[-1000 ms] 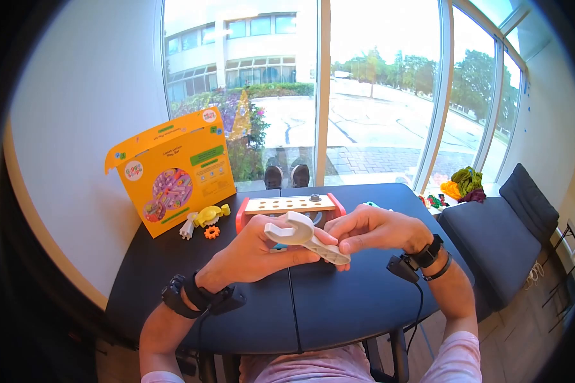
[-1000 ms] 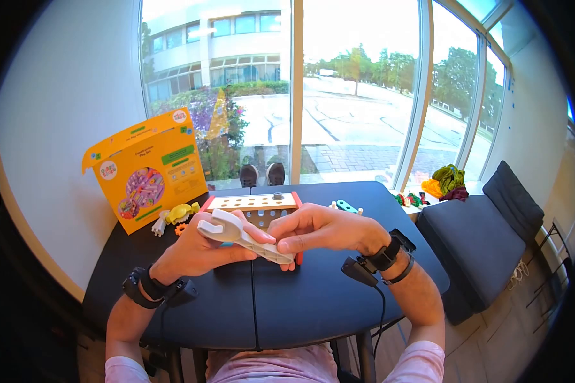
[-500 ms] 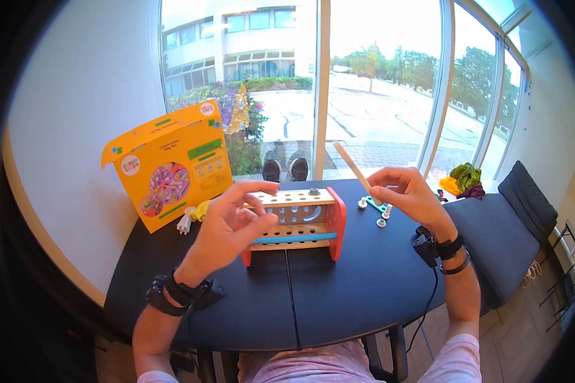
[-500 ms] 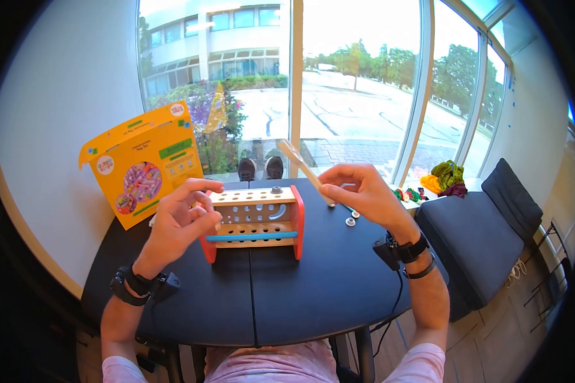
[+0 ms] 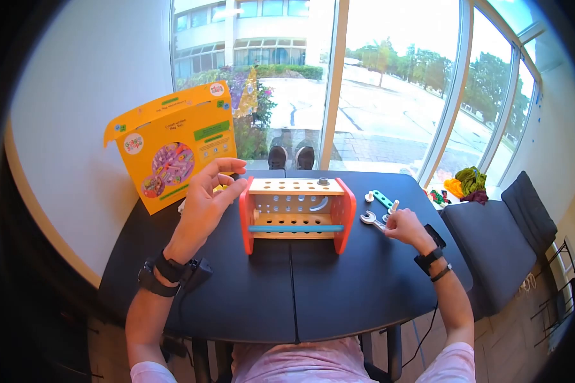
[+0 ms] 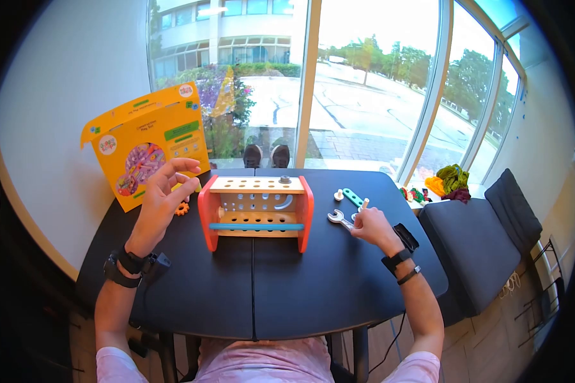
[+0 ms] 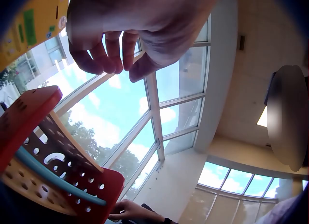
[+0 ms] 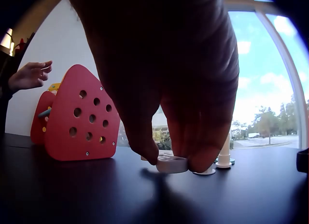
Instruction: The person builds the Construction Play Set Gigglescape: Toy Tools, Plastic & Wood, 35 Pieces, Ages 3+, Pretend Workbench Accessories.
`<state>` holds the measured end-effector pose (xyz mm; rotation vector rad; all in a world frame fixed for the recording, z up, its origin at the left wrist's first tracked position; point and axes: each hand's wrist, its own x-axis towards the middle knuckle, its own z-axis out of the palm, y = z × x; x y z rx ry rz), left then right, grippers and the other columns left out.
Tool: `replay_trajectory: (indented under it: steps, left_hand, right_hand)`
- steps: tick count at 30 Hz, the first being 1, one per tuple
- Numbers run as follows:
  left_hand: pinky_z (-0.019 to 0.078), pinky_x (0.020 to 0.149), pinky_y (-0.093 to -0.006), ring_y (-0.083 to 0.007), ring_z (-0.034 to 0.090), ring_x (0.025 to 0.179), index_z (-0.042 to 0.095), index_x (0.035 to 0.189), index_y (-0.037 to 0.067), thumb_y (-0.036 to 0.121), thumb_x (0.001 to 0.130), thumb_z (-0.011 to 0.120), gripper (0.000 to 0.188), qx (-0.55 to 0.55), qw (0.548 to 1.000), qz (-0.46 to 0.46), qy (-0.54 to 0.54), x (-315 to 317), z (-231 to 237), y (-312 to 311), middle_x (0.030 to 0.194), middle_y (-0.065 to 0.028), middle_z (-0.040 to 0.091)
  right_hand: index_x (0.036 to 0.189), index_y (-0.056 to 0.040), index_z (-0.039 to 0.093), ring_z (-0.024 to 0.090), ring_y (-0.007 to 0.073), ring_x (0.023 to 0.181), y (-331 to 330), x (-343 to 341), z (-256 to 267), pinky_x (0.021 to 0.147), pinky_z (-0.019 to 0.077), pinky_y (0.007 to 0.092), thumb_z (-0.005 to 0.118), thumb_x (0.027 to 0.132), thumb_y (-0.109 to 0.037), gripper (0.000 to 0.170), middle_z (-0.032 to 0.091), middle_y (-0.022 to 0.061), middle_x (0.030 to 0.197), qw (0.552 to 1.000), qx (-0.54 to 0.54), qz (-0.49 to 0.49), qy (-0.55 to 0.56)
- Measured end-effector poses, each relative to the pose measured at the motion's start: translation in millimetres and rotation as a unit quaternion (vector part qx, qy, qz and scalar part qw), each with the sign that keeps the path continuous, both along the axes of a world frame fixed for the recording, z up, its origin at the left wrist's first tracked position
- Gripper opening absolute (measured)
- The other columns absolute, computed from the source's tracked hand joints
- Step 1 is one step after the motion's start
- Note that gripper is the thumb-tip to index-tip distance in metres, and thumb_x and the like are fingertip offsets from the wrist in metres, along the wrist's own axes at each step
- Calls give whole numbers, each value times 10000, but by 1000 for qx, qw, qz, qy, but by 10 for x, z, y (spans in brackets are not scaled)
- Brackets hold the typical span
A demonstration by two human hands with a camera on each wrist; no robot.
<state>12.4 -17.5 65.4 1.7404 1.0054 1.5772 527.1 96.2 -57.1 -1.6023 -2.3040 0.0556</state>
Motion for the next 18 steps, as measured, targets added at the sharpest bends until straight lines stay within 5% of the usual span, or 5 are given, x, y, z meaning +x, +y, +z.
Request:
replay_trajectory:
  steps: [4, 8, 10, 13, 18]
  left_hand:
    - [556, 818, -241, -76, 643, 953, 702, 1352, 14, 165, 1034, 792, 362, -18, 1000, 0, -5, -43, -44, 72, 1280, -56, 722]
    - [554, 846, -260, -93, 661, 982, 697, 1370, 31, 227, 1055, 778, 379, -36, 998, 40, 23, -102, -157, 265, 1277, -58, 730]
    - [565, 871, -284, -115, 671, 1037, 688, 1379, 39, 307, 1085, 740, 401, -78, 994, 61, 39, -173, -284, 433, 1308, -70, 721]
    - [599, 918, -342, -168, 699, 1137, 665, 1399, 51, 476, 1127, 650, 505, -203, 978, 45, 33, -208, -366, 575, 1368, -98, 706]
    - [645, 952, -447, -244, 760, 1162, 645, 1463, 85, 623, 1123, 565, 641, -360, 933, -21, 8, -113, -449, 568, 1326, -122, 758]
  right_hand:
    - [976, -78, 822, 781, 313, 805, -79, -95, 37, 725, 616, 408, 855, 877, -328, 271, 818, 133, 920, 990, 25, -29, -135]
    - [1104, -70, 807, 777, 290, 1000, -80, -478, 417, 768, 647, 429, 770, 989, -542, 487, 813, 122, 1036, 996, -65, -31, 57]
    - [1187, -40, 788, 750, 292, 1132, -116, -764, 635, 799, 672, 437, 665, 1037, -687, 675, 796, 142, 1136, 936, -208, -38, 282]
    - [1417, 14, 677, 737, 331, 1181, -187, -1074, 751, 810, 706, 455, 487, 1044, -837, 948, 727, 214, 1280, 848, -291, -4, 442]
    - [1557, 22, 536, 735, 375, 1166, -216, -1404, 842, 855, 708, 548, 413, 1044, -869, 1036, 647, 253, 1359, 831, -365, 42, 418]
